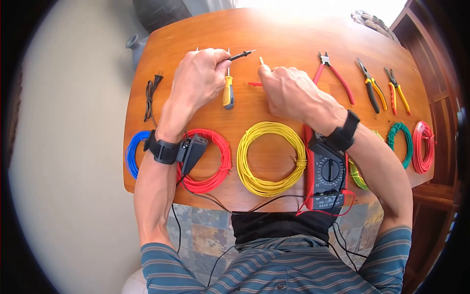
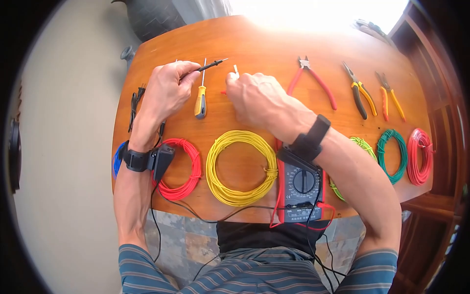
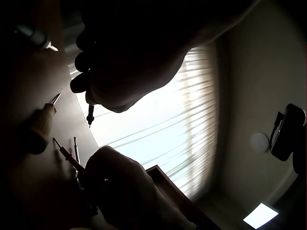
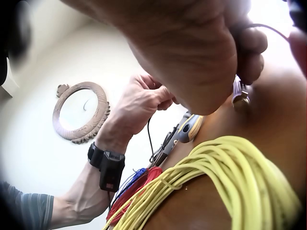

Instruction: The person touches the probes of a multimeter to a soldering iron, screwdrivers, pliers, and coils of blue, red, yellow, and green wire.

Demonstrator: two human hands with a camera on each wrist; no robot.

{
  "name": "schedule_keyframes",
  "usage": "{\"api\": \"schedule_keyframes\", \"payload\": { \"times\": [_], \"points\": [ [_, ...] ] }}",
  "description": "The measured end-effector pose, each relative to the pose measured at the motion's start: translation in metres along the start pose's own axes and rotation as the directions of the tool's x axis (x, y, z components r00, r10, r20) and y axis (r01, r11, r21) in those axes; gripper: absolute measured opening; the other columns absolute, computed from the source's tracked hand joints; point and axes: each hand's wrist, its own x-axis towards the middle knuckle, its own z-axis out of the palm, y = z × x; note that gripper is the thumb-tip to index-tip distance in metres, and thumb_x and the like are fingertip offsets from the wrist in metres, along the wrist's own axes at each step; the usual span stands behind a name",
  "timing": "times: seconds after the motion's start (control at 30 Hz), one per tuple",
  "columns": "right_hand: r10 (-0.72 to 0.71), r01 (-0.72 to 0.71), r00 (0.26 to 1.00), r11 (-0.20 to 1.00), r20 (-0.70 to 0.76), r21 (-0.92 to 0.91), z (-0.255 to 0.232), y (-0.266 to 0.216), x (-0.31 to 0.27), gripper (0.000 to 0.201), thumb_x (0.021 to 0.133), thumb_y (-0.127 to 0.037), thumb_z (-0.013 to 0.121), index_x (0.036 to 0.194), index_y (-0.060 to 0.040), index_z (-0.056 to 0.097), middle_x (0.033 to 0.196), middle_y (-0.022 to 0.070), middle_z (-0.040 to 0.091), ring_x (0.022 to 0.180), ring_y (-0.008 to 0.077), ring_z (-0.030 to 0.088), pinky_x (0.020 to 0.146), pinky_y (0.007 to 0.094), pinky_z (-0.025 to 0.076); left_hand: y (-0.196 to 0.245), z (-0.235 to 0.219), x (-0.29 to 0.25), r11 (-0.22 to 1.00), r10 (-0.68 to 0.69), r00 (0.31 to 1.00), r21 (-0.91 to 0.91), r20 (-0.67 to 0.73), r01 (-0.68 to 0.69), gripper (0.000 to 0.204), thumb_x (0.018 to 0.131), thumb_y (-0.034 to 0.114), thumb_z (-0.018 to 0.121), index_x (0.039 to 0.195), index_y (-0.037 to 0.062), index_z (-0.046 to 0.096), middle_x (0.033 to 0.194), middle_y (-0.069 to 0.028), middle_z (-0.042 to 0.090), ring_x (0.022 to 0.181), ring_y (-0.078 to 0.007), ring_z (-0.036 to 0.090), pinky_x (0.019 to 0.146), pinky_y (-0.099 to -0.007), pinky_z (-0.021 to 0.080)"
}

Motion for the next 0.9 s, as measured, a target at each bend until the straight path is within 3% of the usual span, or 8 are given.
{"api": "schedule_keyframes", "payload": {
  "times": [0.27,0.37,0.43,0.47,0.53,0.63,0.77,0.9],
  "points": [
    [0.054,-0.047,0.996,0.995,-0.073,0.088,-0.013,0.009,-0.001,0.019,0.092,-0.010,0.062,0.098,0.0078,0.062,0.090,0.0293,0.073,0.086,0.0466,0.074,0.074,0.0539,0.060,0.028,-0.009,-0.005,0.998,0.064,0.997,-0.022,-0.037,-0.065,0.019,0.096,0.011,0.069,0.109,0.0005,0.078,0.099,-0.0198,0.076,0.091,-0.0391,0.073,0.083,-0.0458,0.057],
    [0.202,-0.190,0.975,0.974,-0.090,0.126,-0.031,0.022,-0.006,0.023,0.095,-0.013,0.058,0.098,0.0078,0.065,0.090,0.0310,0.072,0.087,0.0482,0.073,0.076,0.0535,0.059,0.045,-0.012,-0.004,0.995,0.076,0.996,-0.063,-0.050,-0.079,0.019,0.096,0.009,0.069,0.109,-0.0007,0.078,0.096,-0.0209,0.076,0.087,-0.0386,0.074,0.079,-0.0440,0.057],
    [0.106,-0.060,0.914,0.990,-0.391,0.129,-0.038,0.057,-0.008,0.020,0.098,-0.012,0.061,0.104,0.0071,0.065,0.080,0.0268,0.071,0.067,0.0425,0.072,0.061,0.0488,0.056,0.067,-0.016,-0.002,0.988,-0.049,0.999,-0.147,0.014,0.050,0.018,0.096,0.008,0.069,0.108,-0.0010,0.077,0.091,-0.0220,0.074,0.084,-0.0393,0.073,0.077,-0.0445,0.057],
    [0.106,-0.061,0.913,0.990,-0.393,0.125,-0.048,0.062,-0.016,0.020,0.098,-0.012,0.061,0.104,0.0071,0.065,0.080,0.0268,0.071,0.067,0.0425,0.072,0.061,0.0488,0.056,0.070,-0.013,0.001,0.988,-0.045,0.999,-0.149,0.012,0.046,0.018,0.096,0.008,0.069,0.108,-0.0010,0.077,0.091,-0.0220,0.074,0.084,-0.0393,0.073,0.077,-0.0445,0.057],
    [0.432,-0.326,0.853,0.879,-0.292,0.348,-0.068,0.072,-0.029,0.024,0.101,-0.018,0.063,0.100,0.0053,0.068,0.075,0.0202,0.070,0.062,0.0293,0.071,0.061,0.0439,0.056,0.071,-0.004,0.010,0.976,0.165,0.985,-0.136,-0.045,-0.169,0.017,0.096,0.009,0.068,0.107,-0.0012,0.077,0.087,-0.0229,0.073,0.080,-0.0405,0.073,0.075,-0.0459,0.056],
    [0.559,-0.508,0.811,0.819,-0.173,0.267,-0.071,0.100,-0.044,0.027,0.103,-0.022,0.063,0.099,0.0045,0.068,0.073,0.0145,0.068,0.063,0.0194,0.070,0.063,0.0408,0.056,0.087,0.016,0.028,0.978,0.163,0.987,-0.133,0.007,-0.161,0.018,0.096,0.013,0.067,0.105,0.0007,0.078,0.087,-0.0222,0.074,0.081,-0.0419,0.073,0.076,-0.0472,0.057],
    [0.579,-0.517,0.783,0.809,-0.228,0.281,-0.054,0.108,-0.061,0.032,0.094,-0.019,0.060,0.088,0.0089,0.073,0.080,0.0322,0.071,0.083,0.0440,0.075,0.079,0.0507,0.058,0.096,0.062,0.052,0.971,0.191,0.979,-0.159,0.067,-0.178,0.020,0.097,0.017,0.067,0.104,0.0038,0.079,0.088,-0.0217,0.075,0.084,-0.0430,0.073,0.078,-0.0488,0.059],
    [0.635,-0.609,0.765,0.768,-0.112,0.198,-0.051,0.106,-0.060,0.026,0.089,-0.016,0.065,0.099,0.0061,0.075,0.092,0.0325,0.074,0.093,0.0469,0.076,0.085,0.0512,0.060,0.106,0.095,0.064,0.981,0.162,0.978,-0.126,0.132,-0.145,0.021,0.097,0.019,0.065,0.101,0.0055,0.080,0.090,-0.0244,0.075,0.088,-0.0469,0.073,0.082,-0.0539,0.060]
  ]
}}
